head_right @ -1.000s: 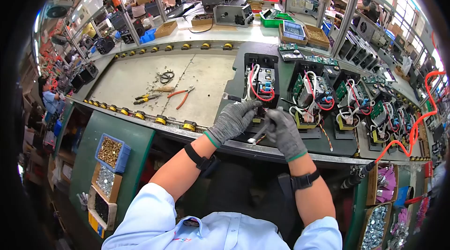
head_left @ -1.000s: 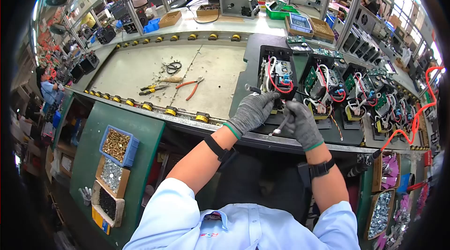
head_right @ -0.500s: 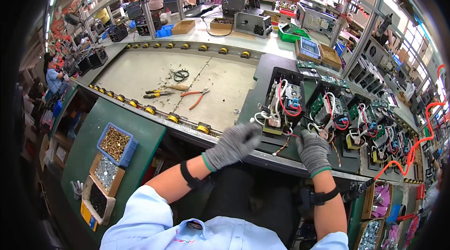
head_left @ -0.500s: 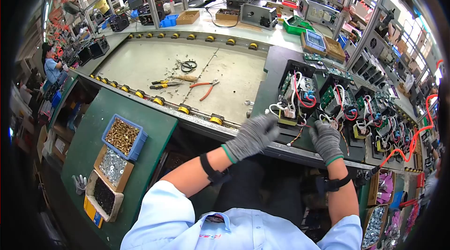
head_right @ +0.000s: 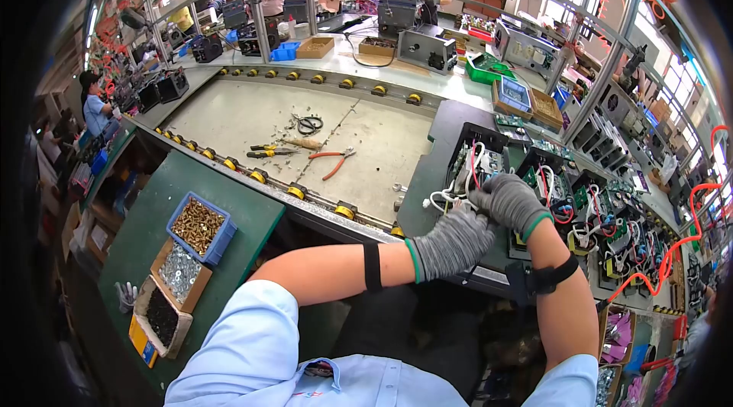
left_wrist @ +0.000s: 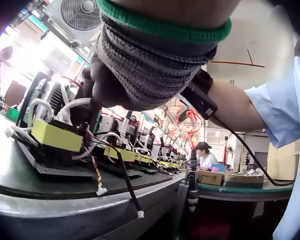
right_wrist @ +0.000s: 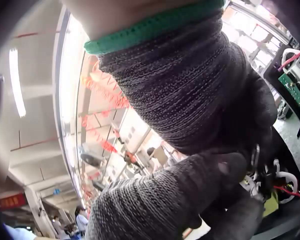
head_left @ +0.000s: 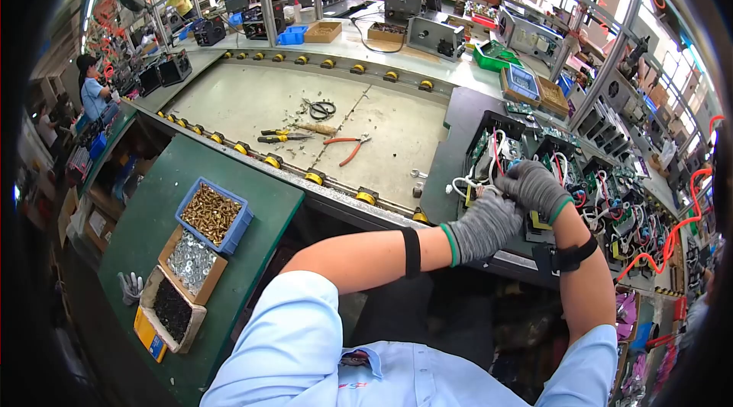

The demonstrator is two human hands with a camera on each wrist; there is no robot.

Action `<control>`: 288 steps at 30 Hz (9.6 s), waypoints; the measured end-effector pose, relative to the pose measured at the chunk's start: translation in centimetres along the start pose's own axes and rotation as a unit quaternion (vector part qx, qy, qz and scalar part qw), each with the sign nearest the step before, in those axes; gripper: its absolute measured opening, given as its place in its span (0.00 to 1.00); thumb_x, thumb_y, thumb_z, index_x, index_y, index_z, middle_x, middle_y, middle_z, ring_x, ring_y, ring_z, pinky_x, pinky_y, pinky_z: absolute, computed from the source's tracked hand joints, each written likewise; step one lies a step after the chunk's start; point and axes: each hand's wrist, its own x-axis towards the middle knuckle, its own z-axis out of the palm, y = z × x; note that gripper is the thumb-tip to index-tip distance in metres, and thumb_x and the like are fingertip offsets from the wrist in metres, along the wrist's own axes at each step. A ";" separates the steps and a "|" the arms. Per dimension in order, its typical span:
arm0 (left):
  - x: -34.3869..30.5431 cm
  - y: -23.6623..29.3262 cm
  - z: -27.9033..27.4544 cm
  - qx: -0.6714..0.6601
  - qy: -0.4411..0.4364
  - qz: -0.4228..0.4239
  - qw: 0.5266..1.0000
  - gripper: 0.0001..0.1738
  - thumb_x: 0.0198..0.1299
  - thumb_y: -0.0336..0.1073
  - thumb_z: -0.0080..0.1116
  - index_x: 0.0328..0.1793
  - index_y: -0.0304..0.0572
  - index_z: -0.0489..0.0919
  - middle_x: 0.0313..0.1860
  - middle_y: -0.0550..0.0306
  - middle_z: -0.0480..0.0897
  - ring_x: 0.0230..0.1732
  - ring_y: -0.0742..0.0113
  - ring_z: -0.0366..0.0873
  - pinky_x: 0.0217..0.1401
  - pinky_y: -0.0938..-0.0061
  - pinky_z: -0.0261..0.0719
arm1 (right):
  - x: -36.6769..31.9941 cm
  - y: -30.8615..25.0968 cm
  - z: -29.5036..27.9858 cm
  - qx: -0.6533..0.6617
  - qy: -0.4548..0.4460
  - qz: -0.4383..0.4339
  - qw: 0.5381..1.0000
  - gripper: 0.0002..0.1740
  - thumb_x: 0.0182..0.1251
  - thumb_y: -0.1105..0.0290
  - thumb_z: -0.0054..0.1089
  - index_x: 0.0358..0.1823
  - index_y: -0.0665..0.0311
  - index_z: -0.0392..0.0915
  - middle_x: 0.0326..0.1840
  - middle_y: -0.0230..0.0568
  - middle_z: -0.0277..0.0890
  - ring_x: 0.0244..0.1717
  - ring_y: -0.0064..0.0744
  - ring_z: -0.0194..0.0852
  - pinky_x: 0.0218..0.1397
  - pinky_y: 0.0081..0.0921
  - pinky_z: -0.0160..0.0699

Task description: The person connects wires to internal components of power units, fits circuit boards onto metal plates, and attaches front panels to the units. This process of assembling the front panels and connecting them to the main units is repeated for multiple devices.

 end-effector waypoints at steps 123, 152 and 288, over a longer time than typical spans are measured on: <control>1.7 -9.6 4.5 -0.173 -0.106 -0.076 0.976 0.23 0.72 0.55 0.52 0.39 0.45 0.86 0.31 0.43 0.85 0.38 0.40 0.85 0.46 0.48 0.81 | -2.4 3.7 15.9 0.149 0.298 -0.051 0.942 0.16 0.65 0.59 0.71 0.32 0.66 0.83 0.25 0.48 0.78 0.28 0.48 0.77 0.34 0.41 0.73; 2.7 -18.8 3.5 -0.158 -0.055 -0.162 0.972 0.21 0.61 0.48 0.69 0.51 0.40 0.87 0.41 0.44 0.86 0.45 0.46 0.85 0.51 0.56 0.82 | 10.3 1.8 15.1 0.072 0.234 -0.002 0.970 0.19 0.69 0.49 0.64 0.44 0.58 0.86 0.37 0.47 0.85 0.42 0.52 0.85 0.48 0.48 0.80; 8.6 -0.8 9.1 -0.158 -0.091 0.041 0.982 0.31 0.45 0.45 0.77 0.56 0.45 0.81 0.48 0.51 0.85 0.53 0.52 0.83 0.57 0.56 0.77 | -5.2 13.9 19.4 0.221 0.301 0.193 0.907 0.27 0.69 0.55 0.64 0.60 0.62 0.68 0.47 0.47 0.80 0.44 0.48 0.83 0.48 0.41 0.82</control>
